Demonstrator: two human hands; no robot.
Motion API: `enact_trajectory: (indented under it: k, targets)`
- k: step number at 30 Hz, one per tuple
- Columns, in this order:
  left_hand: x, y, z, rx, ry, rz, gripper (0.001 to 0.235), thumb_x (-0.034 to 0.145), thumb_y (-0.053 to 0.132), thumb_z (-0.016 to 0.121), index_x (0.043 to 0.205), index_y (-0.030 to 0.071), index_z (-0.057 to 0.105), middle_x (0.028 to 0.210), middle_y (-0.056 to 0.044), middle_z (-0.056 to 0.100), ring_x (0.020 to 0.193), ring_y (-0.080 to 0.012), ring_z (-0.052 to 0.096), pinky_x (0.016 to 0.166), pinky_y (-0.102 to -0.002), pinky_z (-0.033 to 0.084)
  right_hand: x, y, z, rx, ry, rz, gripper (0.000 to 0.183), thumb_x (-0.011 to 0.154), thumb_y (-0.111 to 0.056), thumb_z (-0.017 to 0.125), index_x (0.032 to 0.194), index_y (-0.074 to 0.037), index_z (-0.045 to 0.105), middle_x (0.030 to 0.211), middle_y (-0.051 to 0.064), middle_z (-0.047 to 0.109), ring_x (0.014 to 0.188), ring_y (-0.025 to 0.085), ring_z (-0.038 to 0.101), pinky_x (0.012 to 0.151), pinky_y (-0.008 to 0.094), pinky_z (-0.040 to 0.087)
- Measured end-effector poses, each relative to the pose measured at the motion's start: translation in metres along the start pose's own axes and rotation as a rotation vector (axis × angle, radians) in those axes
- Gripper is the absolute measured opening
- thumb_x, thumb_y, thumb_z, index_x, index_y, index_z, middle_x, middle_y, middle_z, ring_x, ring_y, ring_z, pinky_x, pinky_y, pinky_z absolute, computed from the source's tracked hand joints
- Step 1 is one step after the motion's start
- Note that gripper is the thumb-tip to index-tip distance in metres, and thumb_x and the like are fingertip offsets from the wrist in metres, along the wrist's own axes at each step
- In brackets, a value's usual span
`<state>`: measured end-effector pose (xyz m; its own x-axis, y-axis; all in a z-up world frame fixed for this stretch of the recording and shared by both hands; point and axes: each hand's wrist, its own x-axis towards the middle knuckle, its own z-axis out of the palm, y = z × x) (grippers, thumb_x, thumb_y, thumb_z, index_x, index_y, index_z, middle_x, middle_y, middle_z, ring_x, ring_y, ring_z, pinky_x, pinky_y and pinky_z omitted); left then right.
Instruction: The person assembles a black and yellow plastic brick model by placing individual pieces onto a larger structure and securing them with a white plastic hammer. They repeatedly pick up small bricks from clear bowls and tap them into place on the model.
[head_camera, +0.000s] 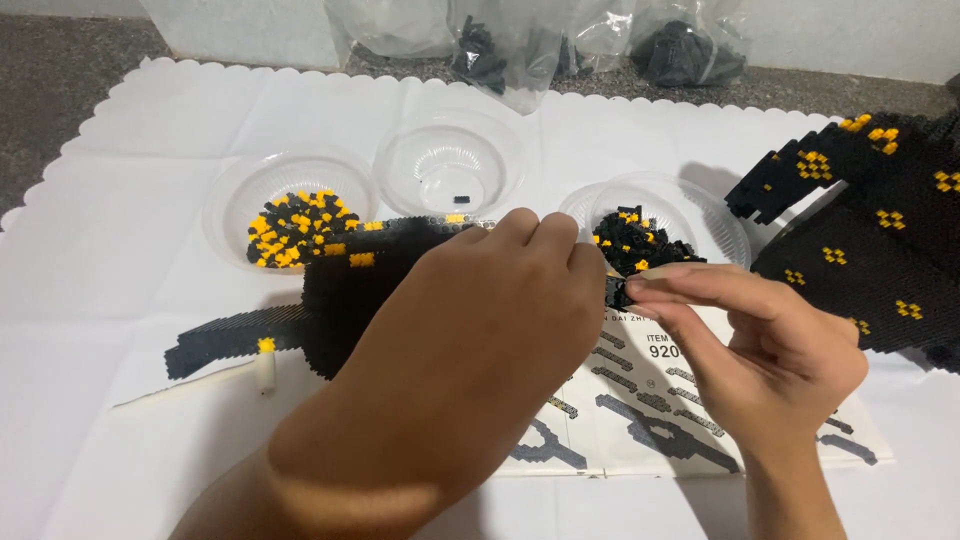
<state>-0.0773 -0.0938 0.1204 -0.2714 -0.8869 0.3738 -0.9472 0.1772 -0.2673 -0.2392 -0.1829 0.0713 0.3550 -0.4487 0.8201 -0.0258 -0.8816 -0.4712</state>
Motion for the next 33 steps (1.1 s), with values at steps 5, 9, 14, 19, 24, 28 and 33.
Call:
enact_trajectory:
  k: [5,9,14,19,24,28,33]
  targets:
    - [0.001,0.001,0.000,0.021,0.022,0.005,0.022,0.068,0.003,0.060,0.084,0.018,0.058,0.079,-0.002,0.055,0.070,-0.0187,0.055,0.054,-0.031,0.046,0.002,-0.006,-0.002,-0.066,-0.031,-0.048,0.021,0.075,0.015,0.072,0.091,0.018,0.058,0.084,0.025,0.066,0.079,0.030,0.069,0.078,0.031,0.057]
    - [0.001,0.003,0.001,0.024,0.052,-0.013,0.023,0.068,0.005,0.062,0.087,0.017,0.060,0.081,-0.001,0.058,0.071,-0.0183,0.057,0.056,-0.031,0.047,0.006,-0.012,-0.004,-0.181,-0.085,-0.158,0.019,0.077,0.012,0.073,0.090,0.015,0.060,0.085,0.023,0.067,0.077,0.028,0.069,0.076,0.032,0.057]
    - [0.002,0.005,0.002,0.046,0.060,0.003,0.019,0.072,0.008,0.060,0.087,0.019,0.061,0.079,0.000,0.058,0.071,-0.0187,0.057,0.057,-0.031,0.047,0.000,-0.005,-0.008,-0.268,-0.129,-0.232,0.016,0.084,0.016,0.068,0.097,0.010,0.061,0.091,0.018,0.069,0.083,0.026,0.069,0.081,0.033,0.057]
    - [0.003,0.004,0.002,0.012,0.023,0.032,0.026,0.065,0.007,0.065,0.087,0.019,0.060,0.081,-0.002,0.058,0.073,-0.0198,0.057,0.055,-0.032,0.046,0.006,-0.011,-0.005,-0.344,-0.135,-0.381,0.015,0.086,0.017,0.066,0.100,0.013,0.060,0.090,0.020,0.070,0.082,0.024,0.069,0.078,0.029,0.057]
    - [0.004,0.005,0.006,0.101,0.098,-0.009,0.017,0.073,0.010,0.060,0.086,0.022,0.061,0.077,0.002,0.057,0.067,-0.0170,0.057,0.050,-0.030,0.044,0.000,-0.013,-0.003,-0.333,-0.177,-0.132,0.021,0.084,0.010,0.072,0.103,0.009,0.064,0.102,0.015,0.069,0.093,0.021,0.068,0.091,0.030,0.052]
    - [0.002,-0.005,0.003,0.030,0.049,0.014,0.019,0.074,0.005,0.059,0.086,0.020,0.058,0.077,0.001,0.054,0.069,-0.0192,0.056,0.048,-0.033,0.045,-0.010,0.010,0.005,0.067,-0.073,0.007,0.052,0.077,0.007,0.070,0.120,0.013,0.042,0.099,0.028,0.063,0.096,0.035,0.070,0.095,0.037,0.057]
    - [-0.001,-0.005,0.001,-0.038,0.018,0.006,0.026,0.067,-0.001,0.063,0.083,0.018,0.058,0.075,0.001,0.053,0.066,-0.0174,0.053,0.046,-0.031,0.042,-0.021,0.028,0.022,0.312,-0.044,0.309,0.037,0.074,-0.005,0.076,0.109,0.000,0.063,0.065,-0.004,0.047,0.057,0.005,0.024,0.053,0.018,0.020]
